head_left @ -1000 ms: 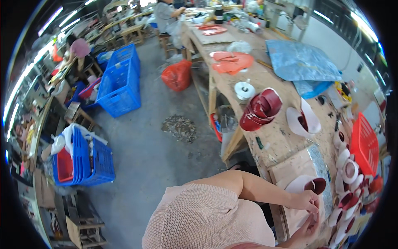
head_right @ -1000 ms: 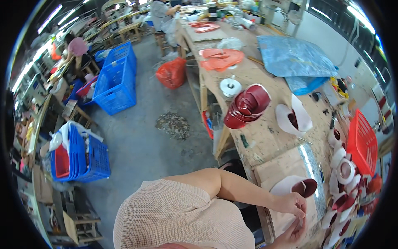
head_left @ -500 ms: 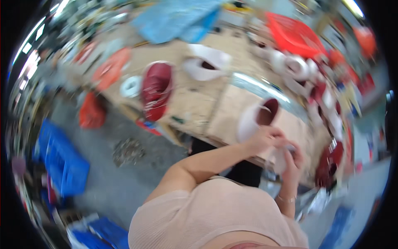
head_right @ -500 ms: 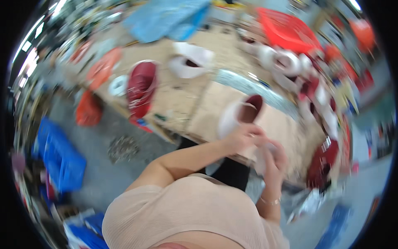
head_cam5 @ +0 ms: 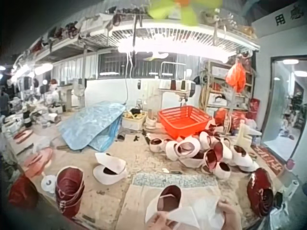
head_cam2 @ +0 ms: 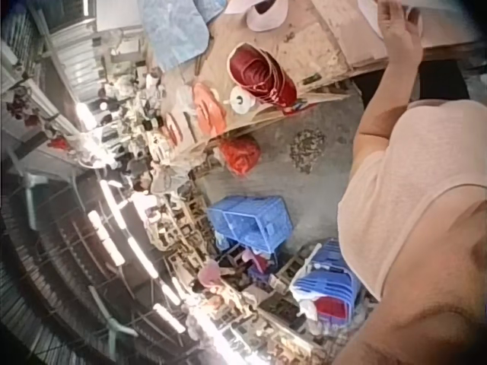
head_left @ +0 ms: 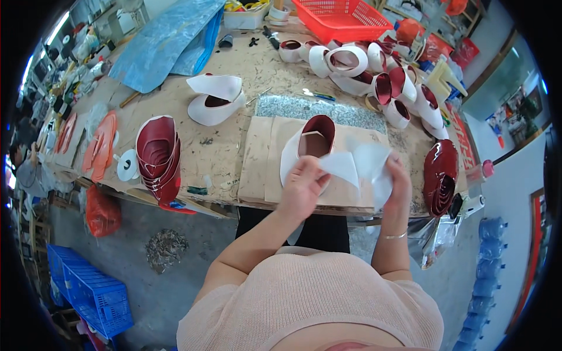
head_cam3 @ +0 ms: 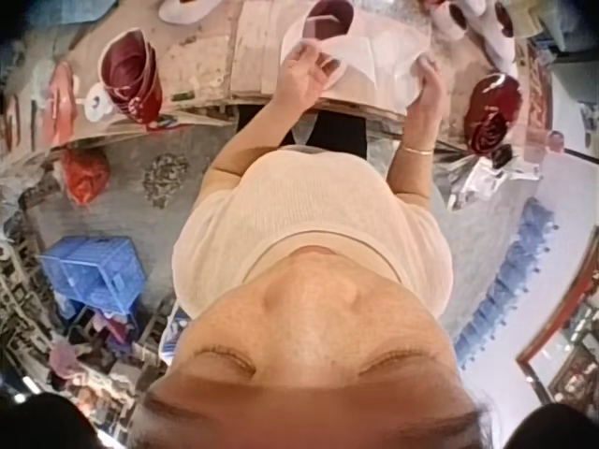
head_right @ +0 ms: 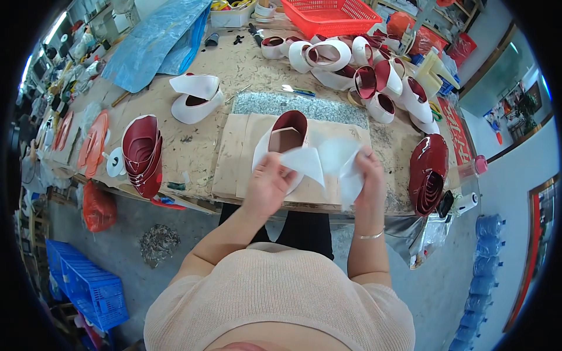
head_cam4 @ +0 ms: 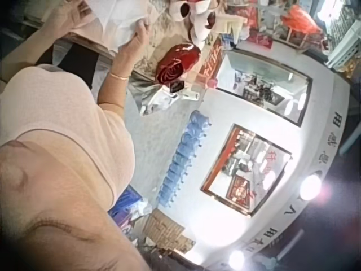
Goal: Assembling and cleaning red patent leather shoe uppers at a factory workbench.
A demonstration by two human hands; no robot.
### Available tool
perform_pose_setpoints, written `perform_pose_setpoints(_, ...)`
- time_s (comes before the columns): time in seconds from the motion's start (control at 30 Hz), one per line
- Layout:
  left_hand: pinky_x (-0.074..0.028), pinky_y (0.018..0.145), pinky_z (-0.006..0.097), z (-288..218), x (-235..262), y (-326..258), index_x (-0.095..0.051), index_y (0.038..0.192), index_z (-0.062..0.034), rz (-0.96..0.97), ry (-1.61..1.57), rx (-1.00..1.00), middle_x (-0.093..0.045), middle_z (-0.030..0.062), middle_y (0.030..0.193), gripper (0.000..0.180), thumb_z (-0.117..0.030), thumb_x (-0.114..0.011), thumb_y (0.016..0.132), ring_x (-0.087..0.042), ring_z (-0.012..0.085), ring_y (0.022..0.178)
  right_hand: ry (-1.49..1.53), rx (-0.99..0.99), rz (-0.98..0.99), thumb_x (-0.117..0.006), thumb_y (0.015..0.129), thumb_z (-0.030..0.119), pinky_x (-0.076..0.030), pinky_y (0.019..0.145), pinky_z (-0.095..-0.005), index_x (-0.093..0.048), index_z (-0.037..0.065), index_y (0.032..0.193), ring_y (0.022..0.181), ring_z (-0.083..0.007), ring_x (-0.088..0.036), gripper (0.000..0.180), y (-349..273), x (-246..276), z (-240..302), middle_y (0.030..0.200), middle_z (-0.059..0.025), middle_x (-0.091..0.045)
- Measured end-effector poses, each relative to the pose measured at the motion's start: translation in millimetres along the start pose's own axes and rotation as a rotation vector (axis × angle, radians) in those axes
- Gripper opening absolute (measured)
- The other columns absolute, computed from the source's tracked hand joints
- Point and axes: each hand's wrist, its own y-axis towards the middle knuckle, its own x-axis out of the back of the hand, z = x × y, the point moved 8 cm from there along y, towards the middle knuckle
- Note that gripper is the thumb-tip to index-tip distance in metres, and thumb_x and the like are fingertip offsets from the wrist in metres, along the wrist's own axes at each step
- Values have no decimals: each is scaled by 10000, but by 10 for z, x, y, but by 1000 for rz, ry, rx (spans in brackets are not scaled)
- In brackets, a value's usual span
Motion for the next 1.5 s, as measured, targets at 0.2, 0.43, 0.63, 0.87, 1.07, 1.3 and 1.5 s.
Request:
perform_pose_setpoints(0.2,-430,1006,455,-979,296,-147,-582,1055,19,-198,66,-155,-613,165,1161,326,-264,-428,1003,-568,302,1149,-669,155,-61,-630,845,120,-451,951,-426,-495,-24,1264,1083,-326,-559,464,709,704,284,1202,-191,-547)
perform_pose_setpoints(0.43,-500,747,250,-314,137,-367,-612,984,-91,-98,517,189,-613,-3,897,102,-173,-557,957,-604,90,843,-1354,683,317,-800,684,113,-413,904,-378,-539,13,1200,1066,-282,-506,587,18,-596,15,1129,-160,-536)
perform_pose_setpoints(0.63,-394,944,384,-613,-534,-116,-615,1035,-86,265,1583,-547,-594,48,983,235,-239,-667,864,-556,201,1008,-1255,76,404,-698,792,16,-454,692,-244,-626,16,918,708,-114,-588,145,-247,-189,-453,779,-25,-652)
perform_pose_setpoints(0.87,-145,1106,565,-383,-165,119,-546,1266,-108,462,2188,-491,-532,77,1224,446,-247,-633,851,-394,275,1317,-481,53,270,-638,849,8,-472,760,-251,-631,38,964,813,-86,-599,119,-343,-171,-182,906,3,-651)
perform_pose_setpoints(1.07,-273,1087,447,-723,-278,-318,-454,1353,-6,334,1558,-552,-455,116,1374,554,-277,-619,899,-392,255,1318,-203,-248,260,-660,851,47,-505,803,-280,-623,23,1052,861,-115,-626,206,-600,-149,-748,948,-26,-657)
perform_pose_setpoints(1.3,-506,659,248,-524,68,-678,-638,1146,-31,-36,1326,-207,-685,72,816,305,-103,-669,851,-635,129,682,-496,-185,215,-692,845,85,-512,721,-251,-635,-18,1011,801,-95,-619,203,-597,-283,-891,907,-30,-658)
perform_pose_setpoints(1.5,-475,625,225,-572,-65,-328,-645,1062,-18,-91,1582,-47,-672,54,789,258,-96,-712,825,-606,74,692,-812,112,228,-745,786,72,-436,584,-218,-607,-5,1009,649,-55,-519,273,-81,-384,-641,749,-2,-601)
